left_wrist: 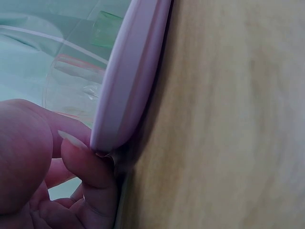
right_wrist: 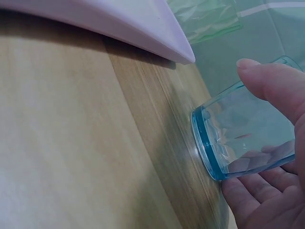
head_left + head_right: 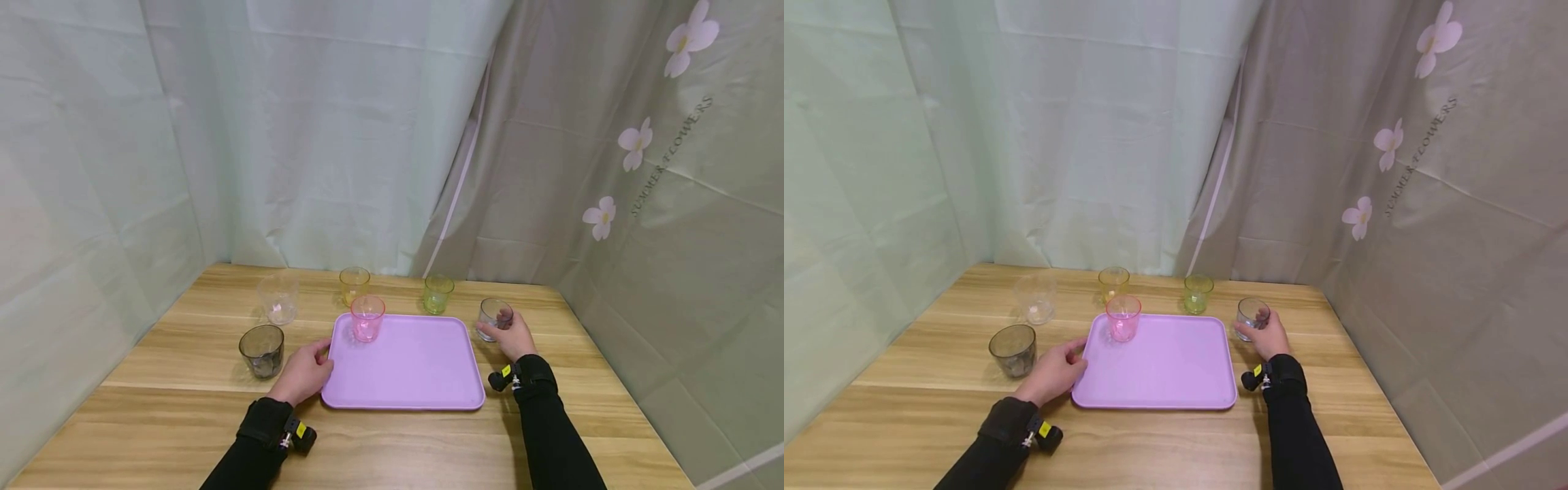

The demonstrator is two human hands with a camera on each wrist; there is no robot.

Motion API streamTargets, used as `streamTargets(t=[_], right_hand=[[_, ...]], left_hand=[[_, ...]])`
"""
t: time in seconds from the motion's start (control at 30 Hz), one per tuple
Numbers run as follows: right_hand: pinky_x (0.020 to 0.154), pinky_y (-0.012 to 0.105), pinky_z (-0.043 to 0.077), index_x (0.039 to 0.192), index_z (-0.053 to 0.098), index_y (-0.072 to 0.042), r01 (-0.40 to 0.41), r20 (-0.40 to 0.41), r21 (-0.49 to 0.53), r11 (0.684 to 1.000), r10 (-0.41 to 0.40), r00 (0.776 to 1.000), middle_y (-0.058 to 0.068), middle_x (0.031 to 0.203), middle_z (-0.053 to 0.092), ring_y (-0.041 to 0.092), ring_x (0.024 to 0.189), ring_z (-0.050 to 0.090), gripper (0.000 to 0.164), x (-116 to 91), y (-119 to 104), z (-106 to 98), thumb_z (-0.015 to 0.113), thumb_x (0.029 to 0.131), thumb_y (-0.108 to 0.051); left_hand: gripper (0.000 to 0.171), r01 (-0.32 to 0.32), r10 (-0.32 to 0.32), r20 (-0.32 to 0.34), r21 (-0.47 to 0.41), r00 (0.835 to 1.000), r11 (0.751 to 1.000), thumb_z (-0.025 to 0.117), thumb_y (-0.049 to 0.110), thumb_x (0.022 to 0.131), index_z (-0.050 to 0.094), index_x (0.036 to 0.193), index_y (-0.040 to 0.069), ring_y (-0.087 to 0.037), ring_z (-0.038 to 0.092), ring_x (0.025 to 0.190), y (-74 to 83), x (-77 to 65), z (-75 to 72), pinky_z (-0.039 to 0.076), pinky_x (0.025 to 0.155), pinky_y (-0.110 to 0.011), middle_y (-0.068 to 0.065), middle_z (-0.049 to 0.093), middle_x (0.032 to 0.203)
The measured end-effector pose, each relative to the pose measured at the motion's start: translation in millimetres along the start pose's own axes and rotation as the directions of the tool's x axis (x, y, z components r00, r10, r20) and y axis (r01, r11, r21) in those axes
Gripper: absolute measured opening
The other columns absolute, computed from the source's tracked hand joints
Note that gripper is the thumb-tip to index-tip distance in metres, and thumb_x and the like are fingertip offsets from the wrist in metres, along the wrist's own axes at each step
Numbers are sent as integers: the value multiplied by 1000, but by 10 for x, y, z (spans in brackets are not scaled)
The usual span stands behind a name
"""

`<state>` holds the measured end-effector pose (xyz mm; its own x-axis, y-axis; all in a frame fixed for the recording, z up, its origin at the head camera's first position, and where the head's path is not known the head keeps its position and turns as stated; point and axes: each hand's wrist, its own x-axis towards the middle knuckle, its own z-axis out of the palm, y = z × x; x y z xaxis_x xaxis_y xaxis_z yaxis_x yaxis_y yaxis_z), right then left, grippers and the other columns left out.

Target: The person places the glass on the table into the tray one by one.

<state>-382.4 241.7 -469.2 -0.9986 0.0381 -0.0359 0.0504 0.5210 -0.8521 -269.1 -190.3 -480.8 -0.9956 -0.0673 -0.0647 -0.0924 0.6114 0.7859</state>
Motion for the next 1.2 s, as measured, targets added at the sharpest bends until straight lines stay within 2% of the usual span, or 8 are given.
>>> streamTargets(t=[0.5,0.7,0.93,1.2], right_hand=[[126,59,37,166,30,4,0,-5,-9,1000,0,1000,28,165,43,45,150,44,89,31,57,-46,78,103,-37],[128,59,36,167,30,3,-5,-8,10,1000,5,1000,28,166,42,45,152,42,90,6,5,-80,78,102,-36],[126,58,38,167,31,3,28,-18,-9,1000,-28,999,28,165,44,44,150,44,87,-23,-66,-139,76,104,-38],[128,56,35,167,31,2,48,-22,25,999,-48,999,25,166,44,41,152,43,87,-67,-174,-177,76,104,-37]], left_hand=[[56,1,-1,4,-16,1000,1000,63,11,105,53,158,-5,-22,55,80,10,-9,2,43,67,-32,-9,56,92],[55,-14,14,-3,-17,1000,1000,63,10,105,54,157,-6,-21,54,79,4,-11,-1,42,67,-31,-8,56,90],[56,-10,10,-1,-18,1000,1000,63,10,105,54,157,-6,-21,54,79,7,-14,-4,42,67,-31,-8,56,91],[55,-15,15,-4,-21,1000,1000,62,10,105,54,157,-6,-21,54,78,0,-8,-3,42,66,-30,-8,56,90]])
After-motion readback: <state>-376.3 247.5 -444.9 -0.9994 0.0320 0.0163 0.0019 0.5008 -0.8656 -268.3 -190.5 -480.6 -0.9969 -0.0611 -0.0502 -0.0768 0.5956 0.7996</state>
